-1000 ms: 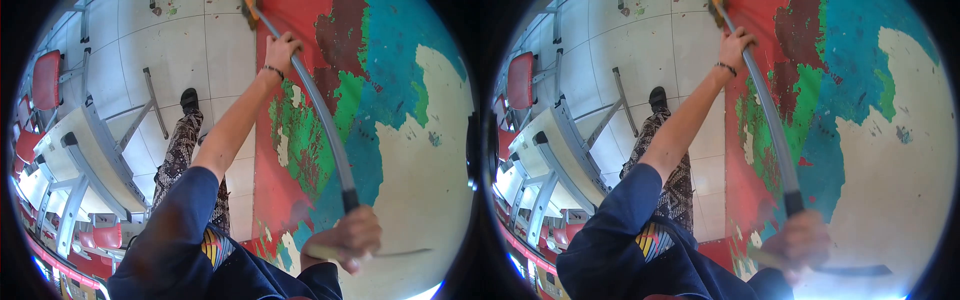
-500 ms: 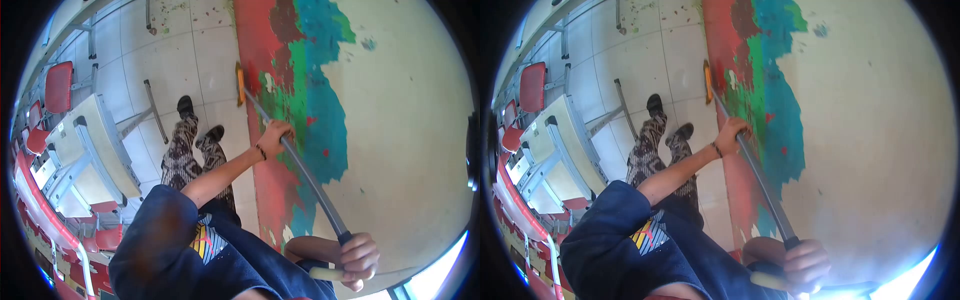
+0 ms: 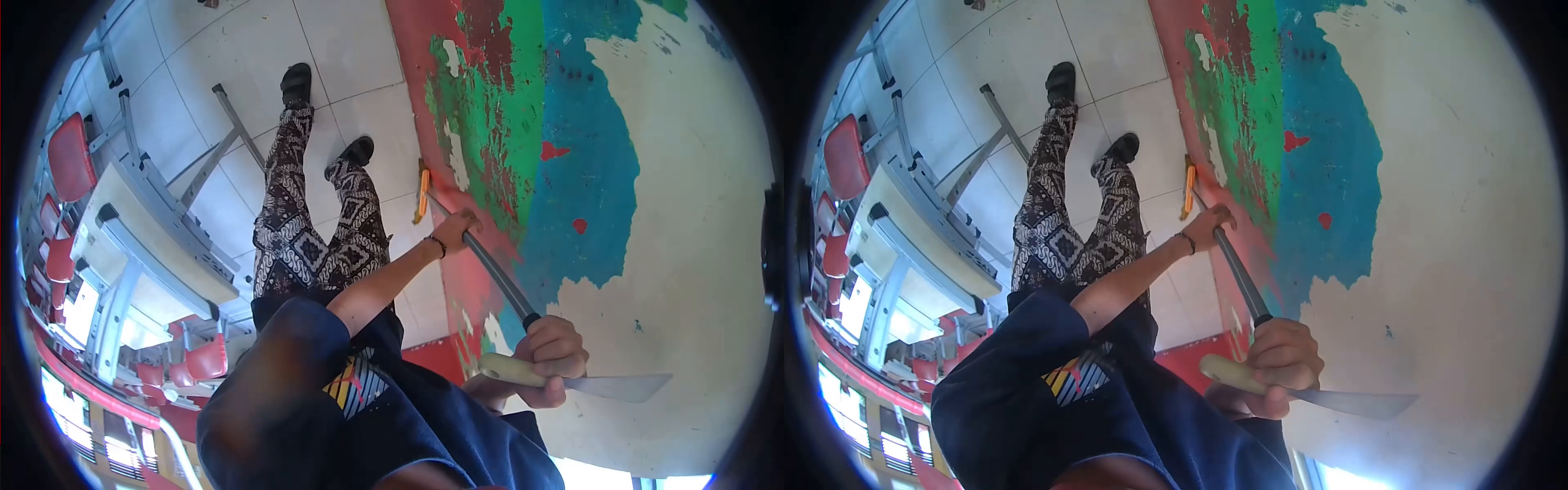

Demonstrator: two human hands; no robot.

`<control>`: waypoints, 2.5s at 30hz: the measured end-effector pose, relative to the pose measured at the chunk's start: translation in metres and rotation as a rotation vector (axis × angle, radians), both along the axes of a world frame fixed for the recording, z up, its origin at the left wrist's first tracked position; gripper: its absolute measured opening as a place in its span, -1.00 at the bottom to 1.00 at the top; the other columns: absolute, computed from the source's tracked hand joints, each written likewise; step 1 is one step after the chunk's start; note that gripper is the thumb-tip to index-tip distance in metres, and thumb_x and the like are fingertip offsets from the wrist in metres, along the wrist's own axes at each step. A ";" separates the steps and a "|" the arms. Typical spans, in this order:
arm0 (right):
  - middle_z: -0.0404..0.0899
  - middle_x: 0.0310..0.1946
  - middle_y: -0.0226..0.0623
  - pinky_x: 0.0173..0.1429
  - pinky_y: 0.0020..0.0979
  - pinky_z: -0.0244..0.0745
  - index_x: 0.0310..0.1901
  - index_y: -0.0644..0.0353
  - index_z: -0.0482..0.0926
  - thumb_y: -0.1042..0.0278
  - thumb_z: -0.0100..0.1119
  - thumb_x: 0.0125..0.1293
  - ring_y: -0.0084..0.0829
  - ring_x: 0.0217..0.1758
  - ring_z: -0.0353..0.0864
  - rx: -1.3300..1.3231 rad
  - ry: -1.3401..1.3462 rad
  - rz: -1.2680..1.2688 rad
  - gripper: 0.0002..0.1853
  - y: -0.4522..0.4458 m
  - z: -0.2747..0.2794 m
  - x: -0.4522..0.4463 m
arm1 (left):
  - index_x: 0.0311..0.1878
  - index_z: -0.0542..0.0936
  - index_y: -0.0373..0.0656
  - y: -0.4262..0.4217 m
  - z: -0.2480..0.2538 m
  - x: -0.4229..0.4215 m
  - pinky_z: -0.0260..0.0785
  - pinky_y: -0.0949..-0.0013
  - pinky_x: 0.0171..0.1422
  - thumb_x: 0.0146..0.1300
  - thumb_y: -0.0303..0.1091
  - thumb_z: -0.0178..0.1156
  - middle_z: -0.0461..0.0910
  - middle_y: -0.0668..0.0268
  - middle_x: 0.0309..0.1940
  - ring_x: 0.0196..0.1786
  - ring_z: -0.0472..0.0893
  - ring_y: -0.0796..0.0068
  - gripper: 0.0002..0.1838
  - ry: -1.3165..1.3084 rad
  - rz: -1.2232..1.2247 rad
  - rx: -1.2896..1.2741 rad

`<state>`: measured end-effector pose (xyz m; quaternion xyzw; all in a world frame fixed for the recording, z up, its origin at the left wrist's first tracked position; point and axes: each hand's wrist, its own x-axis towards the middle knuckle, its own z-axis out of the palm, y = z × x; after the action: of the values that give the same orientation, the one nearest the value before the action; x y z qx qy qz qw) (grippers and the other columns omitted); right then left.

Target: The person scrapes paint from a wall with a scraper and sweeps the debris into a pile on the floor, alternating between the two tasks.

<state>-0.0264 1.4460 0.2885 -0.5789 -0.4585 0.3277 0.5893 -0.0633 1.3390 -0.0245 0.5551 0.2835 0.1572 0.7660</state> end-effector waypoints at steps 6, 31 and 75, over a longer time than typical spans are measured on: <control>0.20 -0.86 -0.47 -0.76 -0.49 0.24 -0.63 0.17 0.35 0.24 0.02 0.07 -0.57 -0.88 0.13 0.110 -0.117 0.034 -0.76 0.065 0.031 -0.045 | -0.35 0.57 -0.17 0.113 0.032 -0.040 0.41 0.19 -0.06 -0.14 -0.66 0.16 0.50 0.18 -0.25 -0.09 0.52 0.13 -0.76 -0.010 0.117 0.029; 0.28 -0.92 -0.46 -0.69 -0.55 0.21 -0.65 0.15 0.38 0.27 -0.02 -0.02 -0.58 -0.89 0.24 0.371 -0.005 0.301 -0.82 -0.007 0.106 -0.042 | -0.33 0.56 -0.15 0.219 0.106 -0.068 0.26 0.21 -0.01 -0.19 -0.64 0.15 0.53 0.22 -0.40 -0.17 0.47 0.09 -0.73 0.037 0.281 0.547; 0.05 -0.75 -0.58 -0.44 -0.43 0.10 -0.52 0.06 0.31 0.12 -0.12 0.21 -0.63 -0.70 0.03 0.790 0.376 0.114 -0.75 0.522 0.067 -0.120 | -0.34 0.56 0.09 0.837 0.113 -0.138 0.15 0.02 0.19 -0.13 -0.56 0.23 0.51 0.45 -0.41 -0.11 0.48 0.35 -0.72 0.080 0.868 0.837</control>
<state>-0.1466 1.9678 0.3557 -0.2134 -0.4644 0.2590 0.8196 -0.2009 2.1761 0.0881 0.6485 0.4266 0.5326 0.3372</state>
